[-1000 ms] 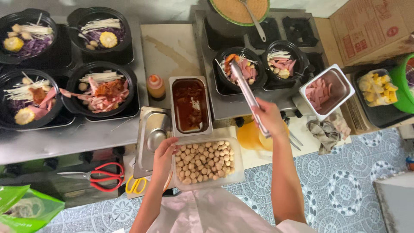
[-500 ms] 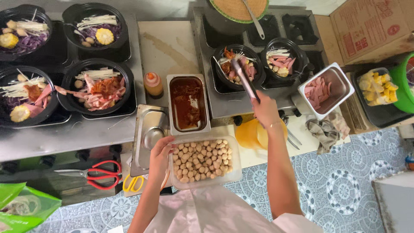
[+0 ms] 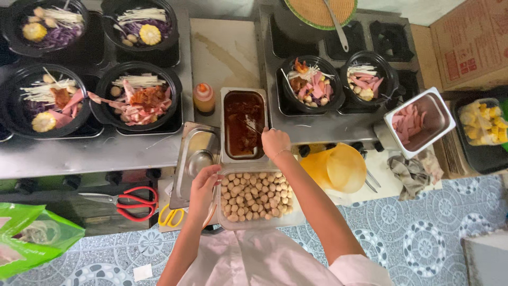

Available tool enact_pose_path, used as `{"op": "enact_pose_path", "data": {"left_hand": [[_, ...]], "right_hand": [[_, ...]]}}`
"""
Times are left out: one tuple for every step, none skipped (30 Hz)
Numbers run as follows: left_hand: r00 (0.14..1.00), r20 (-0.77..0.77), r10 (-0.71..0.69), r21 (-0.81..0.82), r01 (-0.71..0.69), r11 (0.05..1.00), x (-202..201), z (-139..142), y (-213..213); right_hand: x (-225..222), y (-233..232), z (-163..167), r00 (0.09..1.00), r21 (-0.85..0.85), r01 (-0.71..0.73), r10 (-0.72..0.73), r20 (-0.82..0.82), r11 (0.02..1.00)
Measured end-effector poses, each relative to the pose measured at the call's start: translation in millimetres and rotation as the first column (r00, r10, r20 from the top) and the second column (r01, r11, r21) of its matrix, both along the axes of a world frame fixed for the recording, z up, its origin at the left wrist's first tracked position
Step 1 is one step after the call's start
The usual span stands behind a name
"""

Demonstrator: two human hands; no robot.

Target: The person assembles multiple individual hot pot bowls by adding sliced ham, shredded meat, and a red sauce to bowls already containing vegetables and corn. They use scissors to cut meat and tongs to place sauce, then ladle broth into a pitcher from a large pot.

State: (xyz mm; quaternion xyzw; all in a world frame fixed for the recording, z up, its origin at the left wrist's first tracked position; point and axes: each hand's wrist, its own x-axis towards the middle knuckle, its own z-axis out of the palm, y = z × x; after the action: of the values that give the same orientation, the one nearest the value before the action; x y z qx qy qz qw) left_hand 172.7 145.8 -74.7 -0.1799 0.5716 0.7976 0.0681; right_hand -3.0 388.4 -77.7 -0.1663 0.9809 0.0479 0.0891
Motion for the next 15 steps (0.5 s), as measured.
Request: {"op": "enact_pose_path", "data": {"left_hand": [[1.0,0.007,0.006,0.001,-0.006,1.0,1,-1,-2],[1.0,0.014,0.016,0.009,-0.016,1.0,2,-1,-5],[0.999,0.02,0.027,0.019,-0.028,0.999,2,-2,-7],[0.999,0.025,0.039,0.029,-0.039,0.999,1,-3,-8],[0.999,0.027,0.042,0.03,-0.042,0.999,1,-3,-10],[0.999,0.031,0.041,0.031,-0.042,0.999,0,-4,-11],[0.999,0.033,0.04,0.033,-0.041,0.999,0,-5,-11],[0.999,0.03,0.038,0.025,-0.038,0.999,-1,-5,-11],[0.999,0.027,0.035,0.017,-0.036,0.999,-1,-6,-11],[0.999,0.026,0.034,0.007,-0.034,0.999,-2,-6,-11],[0.999,0.023,0.032,-0.003,-0.032,0.999,-2,-6,-12],[0.999,0.019,0.029,-0.013,-0.029,0.999,-2,-7,-13],[0.999,0.014,0.029,-0.02,-0.028,0.999,-2,-7,-14],[0.999,0.022,0.033,-0.013,-0.032,0.999,-2,-7,-14],[0.999,0.033,0.036,-0.006,-0.035,0.999,-2,-8,-14]], "right_hand": [[-6,-2,-9,1.0,0.0,-0.011,0.011,0.003,1.0],[-10,-3,-17,1.0,-0.001,-0.019,0.019,0.007,1.0],[-14,-3,-22,0.999,-0.01,-0.032,0.032,0.002,0.999],[-18,-2,-24,0.999,-0.018,-0.045,0.045,-0.004,0.999],[-21,-2,-23,0.999,-0.026,-0.054,0.054,-0.007,0.998],[-22,-1,-22,0.998,-0.016,-0.042,0.043,0.035,0.999],[-24,0,-19,0.997,-0.005,-0.031,0.031,0.073,1.0],[-25,1,-14,0.994,0.006,-0.02,0.019,0.108,1.0],[-23,3,-8,0.992,-0.004,-0.027,0.027,0.123,1.0],[-21,7,-1,0.99,-0.015,-0.035,0.037,0.139,0.999],[-18,10,6,0.987,-0.026,-0.042,0.046,0.156,0.999],[-15,14,12,0.99,-0.028,-0.046,0.049,0.135,0.999],[-12,18,19,0.992,-0.027,-0.052,0.054,0.112,0.998],[-11,21,24,0.994,-0.025,-0.058,0.06,0.09,0.998],[-13,24,27,0.995,-0.017,-0.047,0.048,0.086,0.999]]}}
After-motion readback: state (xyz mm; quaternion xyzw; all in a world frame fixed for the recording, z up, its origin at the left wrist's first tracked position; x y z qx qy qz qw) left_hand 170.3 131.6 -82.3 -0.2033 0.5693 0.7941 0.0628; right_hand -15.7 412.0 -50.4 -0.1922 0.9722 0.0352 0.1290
